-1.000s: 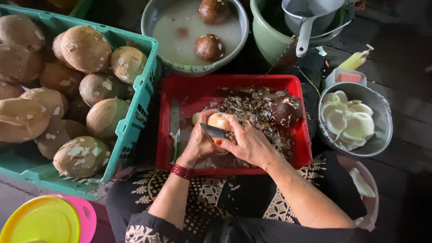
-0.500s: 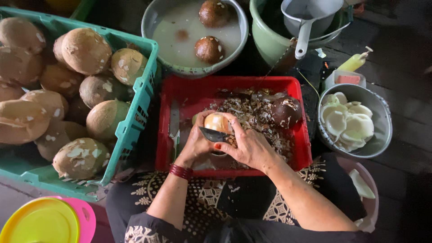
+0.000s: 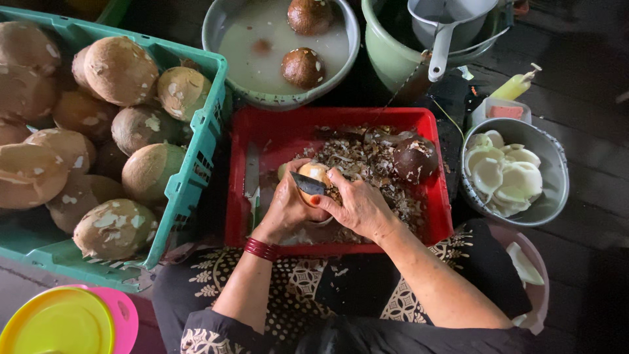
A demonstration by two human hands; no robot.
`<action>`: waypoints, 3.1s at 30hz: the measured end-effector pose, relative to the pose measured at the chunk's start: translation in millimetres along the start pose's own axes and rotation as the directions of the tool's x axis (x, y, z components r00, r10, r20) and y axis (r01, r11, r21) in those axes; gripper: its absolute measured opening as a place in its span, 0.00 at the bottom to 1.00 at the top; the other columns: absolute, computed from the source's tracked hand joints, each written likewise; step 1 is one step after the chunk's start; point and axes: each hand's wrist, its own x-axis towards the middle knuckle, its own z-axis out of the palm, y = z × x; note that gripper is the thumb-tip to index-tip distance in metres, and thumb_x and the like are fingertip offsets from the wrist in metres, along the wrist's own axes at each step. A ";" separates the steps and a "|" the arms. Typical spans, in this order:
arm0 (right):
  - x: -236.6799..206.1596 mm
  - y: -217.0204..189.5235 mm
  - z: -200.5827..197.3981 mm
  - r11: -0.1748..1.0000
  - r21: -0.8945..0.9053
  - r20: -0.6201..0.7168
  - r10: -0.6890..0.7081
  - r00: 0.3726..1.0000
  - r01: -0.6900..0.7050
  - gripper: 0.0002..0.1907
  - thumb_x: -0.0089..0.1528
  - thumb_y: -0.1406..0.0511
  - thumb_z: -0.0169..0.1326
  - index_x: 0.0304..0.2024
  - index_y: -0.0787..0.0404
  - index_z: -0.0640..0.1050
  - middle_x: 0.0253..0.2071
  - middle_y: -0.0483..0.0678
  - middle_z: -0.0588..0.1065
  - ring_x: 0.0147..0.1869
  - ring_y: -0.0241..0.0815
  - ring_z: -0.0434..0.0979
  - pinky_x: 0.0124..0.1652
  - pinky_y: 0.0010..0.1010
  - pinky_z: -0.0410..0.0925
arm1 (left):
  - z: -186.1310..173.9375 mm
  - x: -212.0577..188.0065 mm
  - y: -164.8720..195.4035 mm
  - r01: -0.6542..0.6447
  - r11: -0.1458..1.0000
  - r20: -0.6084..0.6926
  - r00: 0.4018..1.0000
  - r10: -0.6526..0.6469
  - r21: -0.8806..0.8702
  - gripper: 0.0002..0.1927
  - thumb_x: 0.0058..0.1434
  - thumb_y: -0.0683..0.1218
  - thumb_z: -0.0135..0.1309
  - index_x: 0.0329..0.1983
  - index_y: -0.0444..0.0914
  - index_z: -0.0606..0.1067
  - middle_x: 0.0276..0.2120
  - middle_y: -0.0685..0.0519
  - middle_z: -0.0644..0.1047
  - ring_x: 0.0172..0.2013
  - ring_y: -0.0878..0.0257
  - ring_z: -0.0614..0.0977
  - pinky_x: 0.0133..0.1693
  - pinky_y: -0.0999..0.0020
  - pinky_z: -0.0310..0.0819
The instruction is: The person sits on the floor and scrapes the outer husk off coconuts with a knife over a red tray, rotating each coconut to remove the brown skin. Peeled white coconut pieces are placed into a metal bowl beside the tray, and husk debris accumulates in the tray.
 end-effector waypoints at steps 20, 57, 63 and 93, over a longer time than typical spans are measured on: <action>3.8 20.6 -3.1 0.969 0.244 0.023 -0.035 0.999 0.029 0.37 0.63 0.39 0.42 0.63 0.57 0.63 0.43 0.60 0.80 0.43 0.57 0.84 0.42 0.46 0.77 | 10.4 1.3 2.1 0.066 0.996 -0.038 0.997 -0.069 -0.063 0.42 0.52 0.47 0.71 0.67 0.37 0.62 0.58 0.50 0.74 0.56 0.59 0.77 0.58 0.62 0.76; 12.3 34.7 18.8 0.853 0.466 0.161 0.181 0.970 -0.236 0.36 0.61 0.34 0.33 0.50 0.50 0.73 0.24 0.39 0.75 0.18 0.37 0.69 0.18 0.35 0.69 | 15.6 -2.5 10.2 -0.057 0.862 -0.064 0.993 0.103 0.504 0.53 0.33 0.45 0.76 0.64 0.40 0.62 0.53 0.49 0.74 0.55 0.57 0.78 0.58 0.62 0.73; 8.7 54.0 -4.5 0.436 0.844 0.254 0.184 0.949 -0.311 0.44 0.64 0.32 0.38 0.61 0.60 0.71 0.22 0.49 0.58 0.15 0.32 0.59 0.16 0.26 0.60 | 7.9 4.3 6.4 -0.142 0.922 -0.032 0.986 0.165 0.361 0.53 0.33 0.46 0.76 0.64 0.39 0.62 0.57 0.49 0.74 0.59 0.56 0.77 0.62 0.61 0.72; 1.7 93.1 -15.4 0.890 -0.348 -0.436 0.124 0.891 -0.295 0.38 0.49 0.58 0.66 0.63 0.53 0.75 0.51 0.60 0.72 0.55 0.67 0.73 0.51 0.57 0.67 | 3.7 -37.7 15.6 -0.139 0.976 -0.174 0.979 0.110 -0.167 0.44 0.49 0.47 0.68 0.68 0.37 0.63 0.60 0.48 0.72 0.61 0.55 0.75 0.62 0.59 0.70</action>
